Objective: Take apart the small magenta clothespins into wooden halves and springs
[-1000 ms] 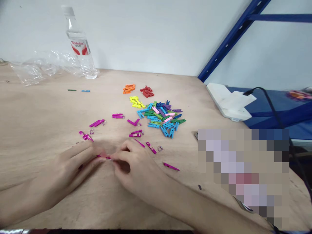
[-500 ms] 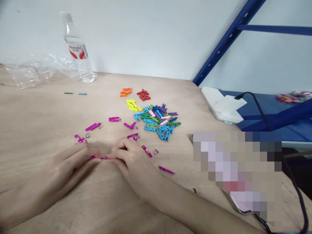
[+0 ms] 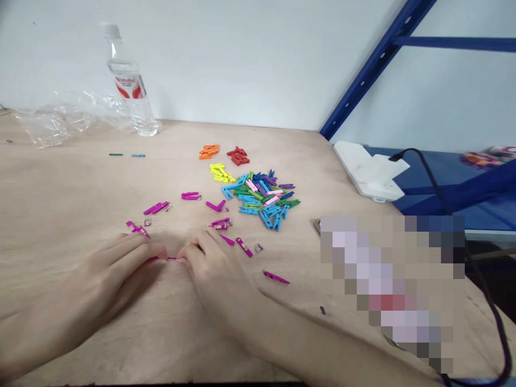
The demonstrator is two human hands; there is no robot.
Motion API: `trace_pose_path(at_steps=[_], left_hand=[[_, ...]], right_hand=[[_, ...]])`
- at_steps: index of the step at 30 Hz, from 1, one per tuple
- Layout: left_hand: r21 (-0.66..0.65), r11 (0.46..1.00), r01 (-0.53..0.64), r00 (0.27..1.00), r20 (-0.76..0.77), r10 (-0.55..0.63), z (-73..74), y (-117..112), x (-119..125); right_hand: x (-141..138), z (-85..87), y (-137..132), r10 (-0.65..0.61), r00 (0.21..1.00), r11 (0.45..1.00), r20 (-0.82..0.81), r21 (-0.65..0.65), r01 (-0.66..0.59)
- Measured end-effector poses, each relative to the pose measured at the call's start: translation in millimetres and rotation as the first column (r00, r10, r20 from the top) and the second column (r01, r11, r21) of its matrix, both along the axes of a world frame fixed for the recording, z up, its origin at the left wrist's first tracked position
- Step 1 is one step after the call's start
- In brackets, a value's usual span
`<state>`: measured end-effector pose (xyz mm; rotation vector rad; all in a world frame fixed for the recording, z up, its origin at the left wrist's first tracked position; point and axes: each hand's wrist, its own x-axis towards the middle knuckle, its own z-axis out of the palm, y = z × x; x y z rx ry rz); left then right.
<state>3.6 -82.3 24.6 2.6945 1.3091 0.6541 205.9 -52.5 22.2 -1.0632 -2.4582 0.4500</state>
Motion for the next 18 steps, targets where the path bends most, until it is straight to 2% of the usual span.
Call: trace_pose_path(at_steps=[4,8,12,18], left_hand=[[0.043,0.999,0.008,0.999,-0.032,-0.007,1.1,-2.9,-0.7],[0.052,0.999,-0.008,0.999,-0.038,0.01,2.5,-2.5,0.4],[0.022,0.999,-0.028,0.999,-0.042,0.029,1.2,-0.5,0.0],[-0.067,0.998,-0.001,1.0,-0.025,-0.001,-0.8,0.5,-3.5]], right_hand=[[-1.2,-5.0,-0.2,0.021,0.999,0.996,0.037,0.082,-0.024],[-3.6,-4.8,-3.6,0.001,0.997,0.994,0.08,0.111,-0.01],[-4.4,-3.3,-3.9,0.015,0.997,0.994,0.073,0.102,-0.022],[-3.4,-1.2,-1.3,0.037,0.995,0.998,0.096,0.047,-0.041]])
